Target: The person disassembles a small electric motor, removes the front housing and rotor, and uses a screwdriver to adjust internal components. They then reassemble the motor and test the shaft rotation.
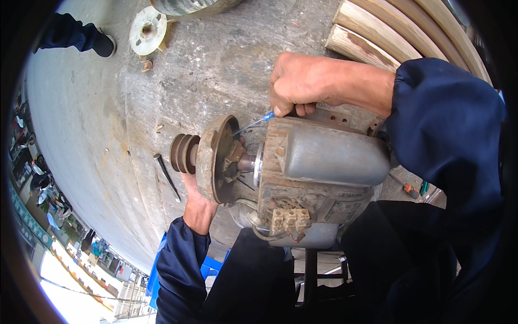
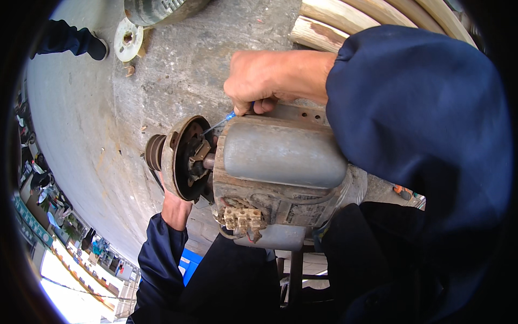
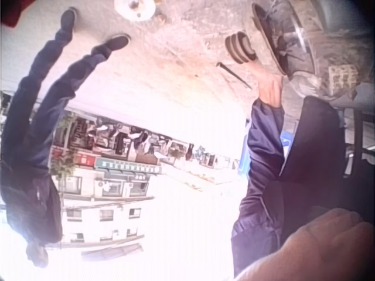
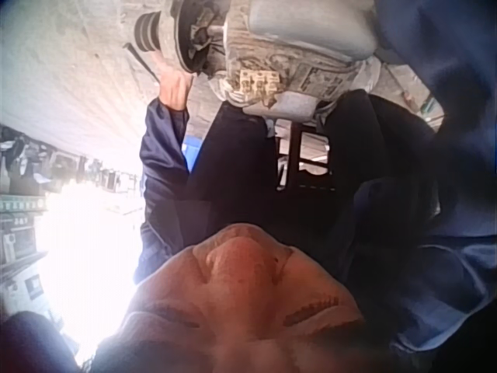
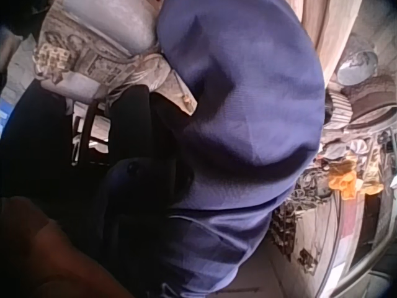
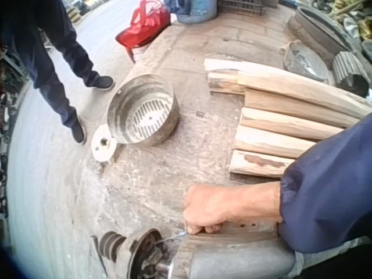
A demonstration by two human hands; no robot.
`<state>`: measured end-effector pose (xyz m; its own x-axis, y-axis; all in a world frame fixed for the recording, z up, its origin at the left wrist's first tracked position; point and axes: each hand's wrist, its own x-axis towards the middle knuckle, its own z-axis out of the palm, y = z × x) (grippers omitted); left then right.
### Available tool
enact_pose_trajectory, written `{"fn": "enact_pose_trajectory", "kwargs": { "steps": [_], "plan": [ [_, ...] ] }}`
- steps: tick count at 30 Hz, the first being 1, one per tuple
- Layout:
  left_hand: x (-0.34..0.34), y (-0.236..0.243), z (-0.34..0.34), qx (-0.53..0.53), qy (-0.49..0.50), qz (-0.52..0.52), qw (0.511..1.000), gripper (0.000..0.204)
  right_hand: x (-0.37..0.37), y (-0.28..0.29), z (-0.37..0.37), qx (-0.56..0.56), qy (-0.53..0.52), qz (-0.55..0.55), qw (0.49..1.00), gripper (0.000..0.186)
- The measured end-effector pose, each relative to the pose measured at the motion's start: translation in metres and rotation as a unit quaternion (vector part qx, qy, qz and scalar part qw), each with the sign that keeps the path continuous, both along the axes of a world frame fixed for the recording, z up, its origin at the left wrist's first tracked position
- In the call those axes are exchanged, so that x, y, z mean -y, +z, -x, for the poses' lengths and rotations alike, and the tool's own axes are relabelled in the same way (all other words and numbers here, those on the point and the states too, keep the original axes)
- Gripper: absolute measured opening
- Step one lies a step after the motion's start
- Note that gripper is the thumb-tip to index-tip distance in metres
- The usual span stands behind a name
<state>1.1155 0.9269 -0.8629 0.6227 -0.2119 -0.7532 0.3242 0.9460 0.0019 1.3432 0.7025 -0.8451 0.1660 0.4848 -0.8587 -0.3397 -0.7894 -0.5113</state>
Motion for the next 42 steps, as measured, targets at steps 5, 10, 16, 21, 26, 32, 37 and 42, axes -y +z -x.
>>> {"fn": "enact_pose_trajectory", "kwargs": {
  "steps": [5,10,16,21,26,32,37,42],
  "plan": [
    [-0.001,0.004,0.003,-0.020,0.016,-0.010,1.000,0.093,-0.002,-0.015,0.000,-0.043,-0.034,-0.003,0.998,0.013],
    [-0.002,0.007,0.001,-0.019,0.001,-0.033,0.999,0.089,-0.006,-0.007,-0.001,-0.085,-0.087,-0.008,0.993,0.010],
    [-0.001,0.008,-0.001,-0.004,-0.019,-0.068,0.998,0.086,-0.006,-0.007,-0.006,-0.149,-0.095,0.014,0.984,0.004],
    [-0.002,0.010,0.001,-0.001,0.015,-0.025,1.000,0.087,-0.011,-0.008,-0.007,-0.171,-0.105,0.029,0.979,0.006],
    [0.001,0.004,-0.001,0.012,0.016,0.009,1.000,0.087,-0.003,0.002,-0.007,-0.117,-0.067,0.012,0.991,0.008],
    [-0.008,0.003,0.001,0.002,0.004,-0.009,1.000,0.080,-0.003,0.027,-0.013,0.034,0.053,-0.042,0.997,0.017],
    [-0.043,-0.030,0.019,-0.104,-0.007,-0.163,0.981,0.057,0.063,0.080,-0.020,0.181,-0.013,-0.073,0.981,0.016],
    [-0.059,0.021,-0.020,0.038,-0.101,-0.208,0.972,0.058,0.204,0.131,0.075,0.155,-0.307,0.054,0.938,0.011]
  ]
}}
